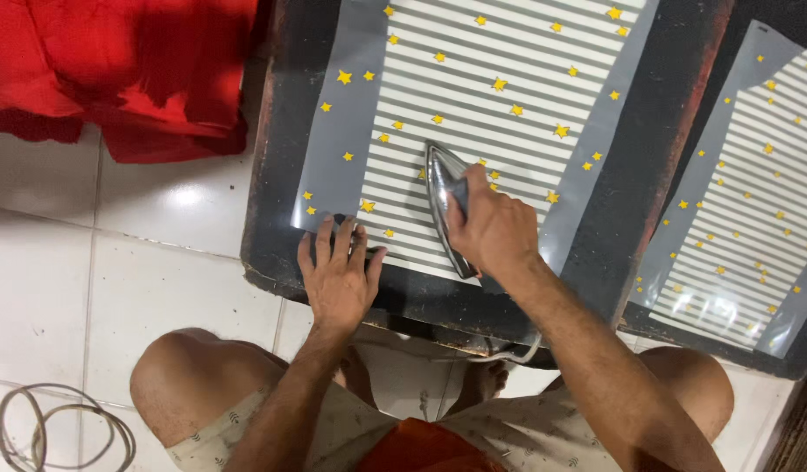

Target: The person irons a striped t-shirt with yellow stars that is placed on a flat board. They use an electric iron to press the fabric, then lift a transparent sheet to reveal the shirt before placing the sheet back down and continuing to iron.

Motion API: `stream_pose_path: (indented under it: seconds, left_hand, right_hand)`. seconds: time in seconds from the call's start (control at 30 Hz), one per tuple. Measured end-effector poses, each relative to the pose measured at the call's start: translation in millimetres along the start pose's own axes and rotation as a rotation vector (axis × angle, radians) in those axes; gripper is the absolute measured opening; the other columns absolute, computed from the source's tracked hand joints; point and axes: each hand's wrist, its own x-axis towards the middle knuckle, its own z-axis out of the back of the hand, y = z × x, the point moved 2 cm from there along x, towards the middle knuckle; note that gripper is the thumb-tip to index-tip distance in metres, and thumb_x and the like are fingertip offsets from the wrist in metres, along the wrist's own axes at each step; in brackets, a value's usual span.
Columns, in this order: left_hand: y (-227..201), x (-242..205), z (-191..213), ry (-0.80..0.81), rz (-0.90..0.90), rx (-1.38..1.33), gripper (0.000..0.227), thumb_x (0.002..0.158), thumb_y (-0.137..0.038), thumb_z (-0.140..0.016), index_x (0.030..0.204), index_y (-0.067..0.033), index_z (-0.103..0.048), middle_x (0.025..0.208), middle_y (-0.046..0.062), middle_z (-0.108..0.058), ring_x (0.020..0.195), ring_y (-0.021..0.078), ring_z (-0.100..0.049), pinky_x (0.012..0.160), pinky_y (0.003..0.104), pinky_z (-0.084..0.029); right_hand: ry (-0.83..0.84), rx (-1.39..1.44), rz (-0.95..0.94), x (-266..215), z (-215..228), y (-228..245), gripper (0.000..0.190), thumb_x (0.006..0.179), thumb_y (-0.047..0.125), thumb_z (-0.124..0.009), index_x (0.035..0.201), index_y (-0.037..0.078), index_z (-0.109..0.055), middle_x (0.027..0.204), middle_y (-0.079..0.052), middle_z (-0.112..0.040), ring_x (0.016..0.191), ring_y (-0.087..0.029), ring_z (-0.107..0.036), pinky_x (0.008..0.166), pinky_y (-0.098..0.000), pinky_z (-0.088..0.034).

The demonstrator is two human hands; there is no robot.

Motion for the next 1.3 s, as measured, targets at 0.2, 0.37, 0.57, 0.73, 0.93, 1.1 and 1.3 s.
stream_pose_path:
  seconds: [0.2, 0.37, 0.57, 0.73, 0.93, 1.1, 1.3]
  left_hand:
    - [4, -3, -3, -0.053, 0.057, -0.107, 0.044, 0.095, -0.047, -0.070, 0.115, -0.0080, -0.074, 0.129, 0.008, -0.066, 0.134, 0.0343, -0.051, 0.114, 0.060, -0.027]
    - [7, -13, -10, -0.065, 0.103, -0.133, 0.047, 0.091, -0.052, -0.072, 0.114, -0.0104, -0.074, 0.130, 0.004, -0.067, 0.137, 0.0342, -0.049, 0.115, 0.063, -0.025]
    - [3, -12, -10, -0.033, 0.121, -0.102, 0.046, 0.091, -0.055, -0.070, 0.108, -0.0124, -0.074, 0.130, 0.000, -0.068, 0.136, 0.0329, -0.051, 0.115, 0.062, -0.027]
    - [1, -11, -11, -0.015, 0.148, -0.112, 0.046, 0.090, -0.054, -0.072, 0.108, -0.0119, -0.073, 0.131, 0.000, -0.068, 0.138, 0.0321, -0.048, 0.116, 0.064, -0.025]
    - [-2, -9, -6, 0.052, 0.174, -0.124, 0.045, 0.090, -0.050, -0.072, 0.110, -0.0102, -0.070, 0.132, 0.003, -0.065, 0.141, 0.0345, -0.043, 0.116, 0.066, -0.022]
    - [-17, 15, 13, 0.061, 0.098, -0.147, 0.054, 0.084, -0.026, -0.082, 0.129, -0.0038, -0.062, 0.137, 0.014, -0.057, 0.141, 0.0442, -0.038, 0.112, 0.067, -0.028]
    - [-35, 6, -20, -0.001, 0.009, -0.204, 0.053, 0.102, -0.039, -0.058, 0.143, -0.0060, -0.056, 0.152, 0.018, -0.048, 0.148, 0.0393, -0.034, 0.120, 0.060, -0.019]
  right_hand:
    - [-0.102, 0.031, 0.247, 4, -6, 11, 0.032, 0.102, 0.040, -0.047, 0.114, 0.011, -0.051, 0.070, -0.022, -0.071, 0.071, -0.043, -0.074, 0.067, -0.0528, -0.057]
    - [-0.006, 0.037, 0.384, 11, -19, 70, 0.034, 0.099, 0.041, -0.044, 0.113, 0.011, -0.049, 0.070, -0.020, -0.071, 0.068, -0.045, -0.073, 0.065, -0.0571, -0.056]
    - [0.003, 0.085, 0.306, 9, 1, 64, 0.027, 0.100, 0.033, -0.043, 0.113, 0.010, -0.046, 0.072, -0.020, -0.072, 0.069, -0.043, -0.074, 0.065, -0.0548, -0.057]
    - [-0.030, 0.045, 0.143, 8, 5, 24, 0.032, 0.101, 0.035, -0.044, 0.115, 0.006, -0.046, 0.074, -0.023, -0.071, 0.072, -0.046, -0.074, 0.067, -0.0561, -0.056]
    - [-0.082, -0.001, -0.070, -7, 3, -37, 0.039, 0.099, 0.044, -0.045, 0.122, 0.012, -0.048, 0.075, -0.020, -0.072, 0.076, -0.045, -0.075, 0.072, -0.0550, -0.057]
    - [-0.208, 0.026, -0.096, -11, 2, -65, 0.038, 0.102, 0.047, -0.047, 0.120, 0.015, -0.048, 0.071, -0.021, -0.069, 0.074, -0.049, -0.072, 0.072, -0.0590, -0.055]
    - [-0.198, 0.050, -0.030, 11, -8, -55, 0.043, 0.099, 0.050, -0.046, 0.122, 0.014, -0.050, 0.069, -0.022, -0.070, 0.073, -0.049, -0.072, 0.074, -0.0587, -0.055]
